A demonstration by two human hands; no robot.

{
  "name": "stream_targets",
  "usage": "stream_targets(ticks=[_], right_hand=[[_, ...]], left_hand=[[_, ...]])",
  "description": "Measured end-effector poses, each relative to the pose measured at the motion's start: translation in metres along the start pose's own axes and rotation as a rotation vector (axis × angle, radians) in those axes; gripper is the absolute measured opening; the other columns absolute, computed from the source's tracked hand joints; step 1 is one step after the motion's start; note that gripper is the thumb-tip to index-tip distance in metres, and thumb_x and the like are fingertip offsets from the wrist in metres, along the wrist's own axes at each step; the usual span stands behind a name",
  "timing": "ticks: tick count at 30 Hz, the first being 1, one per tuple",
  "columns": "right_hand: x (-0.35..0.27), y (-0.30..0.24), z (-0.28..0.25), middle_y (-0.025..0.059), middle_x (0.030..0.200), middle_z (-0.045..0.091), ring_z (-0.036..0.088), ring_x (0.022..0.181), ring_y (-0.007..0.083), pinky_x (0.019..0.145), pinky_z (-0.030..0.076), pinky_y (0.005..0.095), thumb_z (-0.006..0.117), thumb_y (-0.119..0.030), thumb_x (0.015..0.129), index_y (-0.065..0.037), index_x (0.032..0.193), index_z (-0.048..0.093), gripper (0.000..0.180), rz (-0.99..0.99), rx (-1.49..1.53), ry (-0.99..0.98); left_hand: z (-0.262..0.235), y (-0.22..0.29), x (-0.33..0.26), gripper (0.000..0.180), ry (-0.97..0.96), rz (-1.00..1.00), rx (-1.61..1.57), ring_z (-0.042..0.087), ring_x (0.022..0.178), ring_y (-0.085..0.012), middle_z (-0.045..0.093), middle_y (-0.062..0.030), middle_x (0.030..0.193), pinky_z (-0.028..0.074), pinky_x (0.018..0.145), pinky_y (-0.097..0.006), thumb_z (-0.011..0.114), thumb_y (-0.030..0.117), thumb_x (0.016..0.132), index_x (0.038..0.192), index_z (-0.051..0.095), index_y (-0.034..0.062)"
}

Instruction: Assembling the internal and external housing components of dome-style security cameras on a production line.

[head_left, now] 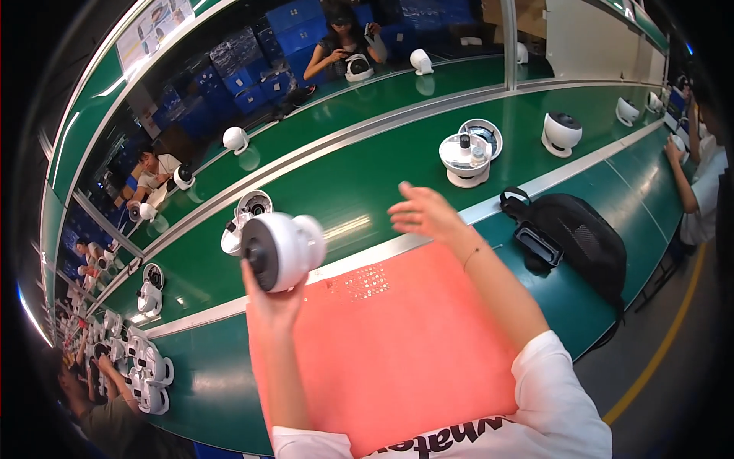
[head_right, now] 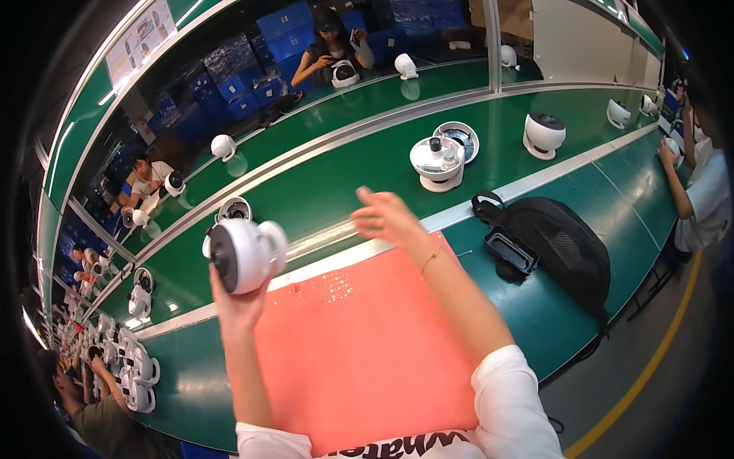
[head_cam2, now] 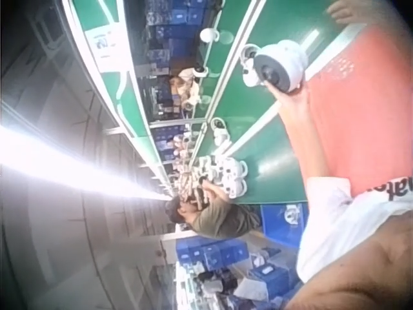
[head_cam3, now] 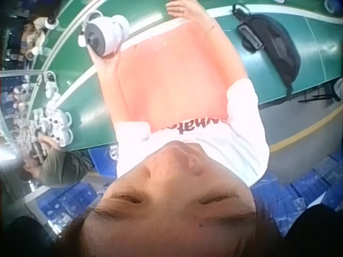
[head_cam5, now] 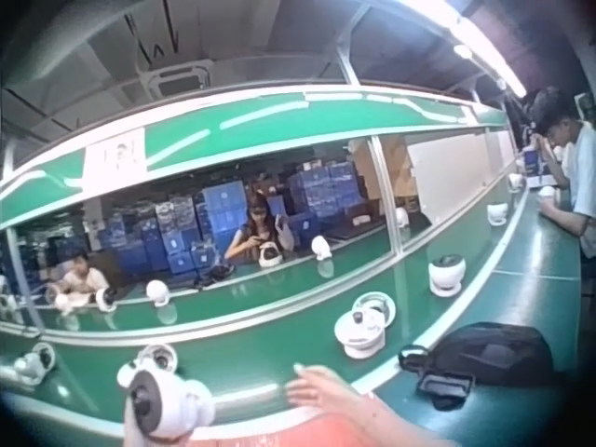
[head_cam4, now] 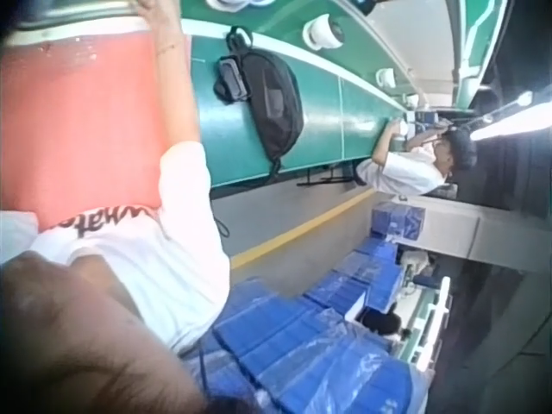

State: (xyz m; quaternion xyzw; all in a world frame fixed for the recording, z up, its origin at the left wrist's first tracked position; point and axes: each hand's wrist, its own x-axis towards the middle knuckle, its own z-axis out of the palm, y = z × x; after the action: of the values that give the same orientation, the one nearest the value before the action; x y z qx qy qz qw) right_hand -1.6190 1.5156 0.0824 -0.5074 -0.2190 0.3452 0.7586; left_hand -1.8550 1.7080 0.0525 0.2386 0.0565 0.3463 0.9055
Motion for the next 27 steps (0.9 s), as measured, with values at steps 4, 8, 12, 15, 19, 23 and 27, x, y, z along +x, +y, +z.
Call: stream_targets(ticks=[4,8,12,15,19,23,27], right_hand=[[0.052,-0.003,-0.091,0.0261,0.126,0.035,0.046,0.110,0.0348,0.091,0.045,0.0451,0.070,-0.029,0.077,-0.004,0.128,0.031,0.069,-0.218,0.391,0.433],[0.085,-0.005,-0.149,0.0204,0.118,0.046,0.048,0.110,0.0306,0.093,0.041,0.0461,0.061,-0.024,0.084,-0.004,0.123,0.038,0.050,-0.301,0.284,0.538],[0.084,-0.004,-0.158,0.0174,0.113,0.051,0.051,0.106,0.0284,0.092,0.043,0.0371,0.054,-0.010,0.083,0.001,0.119,0.041,0.040,-0.356,0.224,0.541],[0.056,-0.012,-0.126,0.0190,0.108,0.053,0.054,0.104,0.0288,0.091,0.044,0.0376,0.050,-0.011,0.083,0.002,0.119,0.041,0.039,-0.256,0.123,0.487],[-0.003,-0.021,-0.059,0.0171,0.102,0.056,0.058,0.095,0.0265,0.087,0.046,0.0382,0.050,-0.016,0.078,0.000,0.109,0.045,0.035,-0.108,-0.092,0.384],[-0.039,-0.022,-0.011,0.0145,0.093,0.061,0.062,0.085,0.0246,0.080,0.050,0.0383,0.048,-0.021,0.078,-0.002,0.100,0.050,0.029,0.009,-0.238,0.154],[-0.065,-0.006,0.031,0.0073,0.089,0.062,0.063,0.079,0.0188,0.075,0.052,0.0385,0.047,-0.021,0.078,-0.003,0.102,0.053,0.030,0.173,-0.256,-0.029]], left_hand=[[-0.040,0.046,-0.039,0.064,0.210,0.173,0.097,0.031,0.126,-0.0312,0.033,-0.0075,0.137,0.033,0.098,-0.053,0.056,0.052,0.081,0.132,0.038,0.0177],[-0.092,0.078,-0.077,0.064,0.349,0.255,0.099,0.031,0.126,-0.0296,0.032,-0.0061,0.138,0.031,0.098,-0.053,0.058,0.049,0.080,0.132,0.036,0.0200],[-0.108,0.093,-0.101,0.064,0.457,0.248,0.186,0.028,0.127,-0.0273,0.029,-0.0063,0.137,0.031,0.100,-0.052,0.060,0.041,0.080,0.133,0.032,0.0183],[-0.122,0.089,-0.106,0.064,0.386,0.107,0.184,0.031,0.124,-0.0269,0.030,-0.0080,0.134,0.033,0.100,-0.048,0.061,0.040,0.080,0.132,0.031,0.0160],[-0.122,0.081,-0.106,0.066,0.442,0.072,0.218,0.035,0.119,-0.0275,0.032,-0.0092,0.129,0.035,0.097,-0.046,0.061,0.044,0.080,0.130,0.032,0.0140],[-0.134,0.074,-0.114,0.068,0.429,0.028,0.179,0.044,0.110,-0.0271,0.036,-0.0084,0.116,0.037,0.095,-0.045,0.063,0.044,0.079,0.129,0.028,0.0136],[-0.147,0.076,-0.104,0.049,0.518,0.076,0.191,0.046,0.113,-0.0296,0.038,-0.0049,0.114,0.037,0.095,-0.046,0.064,0.037,0.080,0.112,0.037,0.0108]])
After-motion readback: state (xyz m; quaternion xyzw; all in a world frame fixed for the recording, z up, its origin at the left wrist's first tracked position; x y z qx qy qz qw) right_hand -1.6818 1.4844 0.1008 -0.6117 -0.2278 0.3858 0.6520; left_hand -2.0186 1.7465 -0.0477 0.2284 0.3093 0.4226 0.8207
